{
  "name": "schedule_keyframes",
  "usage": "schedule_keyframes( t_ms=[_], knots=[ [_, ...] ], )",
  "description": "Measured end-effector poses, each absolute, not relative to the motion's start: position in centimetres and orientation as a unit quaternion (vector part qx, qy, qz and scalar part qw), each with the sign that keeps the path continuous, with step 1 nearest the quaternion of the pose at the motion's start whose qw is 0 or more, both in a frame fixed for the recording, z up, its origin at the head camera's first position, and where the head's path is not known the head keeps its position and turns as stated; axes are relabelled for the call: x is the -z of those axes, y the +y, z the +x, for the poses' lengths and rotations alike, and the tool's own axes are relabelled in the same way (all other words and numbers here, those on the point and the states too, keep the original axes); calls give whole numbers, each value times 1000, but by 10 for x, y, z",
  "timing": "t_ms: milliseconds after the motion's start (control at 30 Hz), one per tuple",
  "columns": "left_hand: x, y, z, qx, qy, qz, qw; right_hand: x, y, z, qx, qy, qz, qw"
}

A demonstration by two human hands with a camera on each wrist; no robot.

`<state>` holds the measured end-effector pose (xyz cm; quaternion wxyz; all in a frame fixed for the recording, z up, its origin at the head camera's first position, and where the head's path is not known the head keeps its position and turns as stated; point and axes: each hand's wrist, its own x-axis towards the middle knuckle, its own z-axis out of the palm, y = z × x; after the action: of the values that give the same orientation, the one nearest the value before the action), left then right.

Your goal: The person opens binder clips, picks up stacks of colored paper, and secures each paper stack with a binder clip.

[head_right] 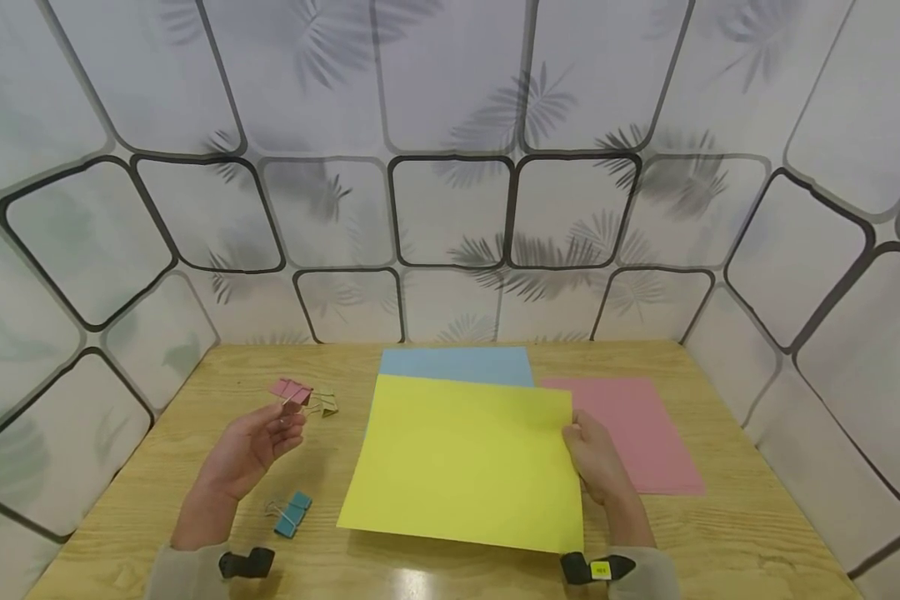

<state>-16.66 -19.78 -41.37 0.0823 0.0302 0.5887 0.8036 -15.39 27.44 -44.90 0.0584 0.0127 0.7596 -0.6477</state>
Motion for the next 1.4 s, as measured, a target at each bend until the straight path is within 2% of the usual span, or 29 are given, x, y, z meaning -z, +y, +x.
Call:
schedule_keyframes(
  t_ms=[467,933,1400],
  knots=[
    [407,-202,-160,-801,592,63,63,394,256,-148,616,786,-17,-46],
    [397,-195,-158,-782,605,113,92,396,274,-145,647,762,-24,-18],
    [398,-194,-158,-754,631,134,123,399,292,-142,685,727,-42,-24]
  ],
)
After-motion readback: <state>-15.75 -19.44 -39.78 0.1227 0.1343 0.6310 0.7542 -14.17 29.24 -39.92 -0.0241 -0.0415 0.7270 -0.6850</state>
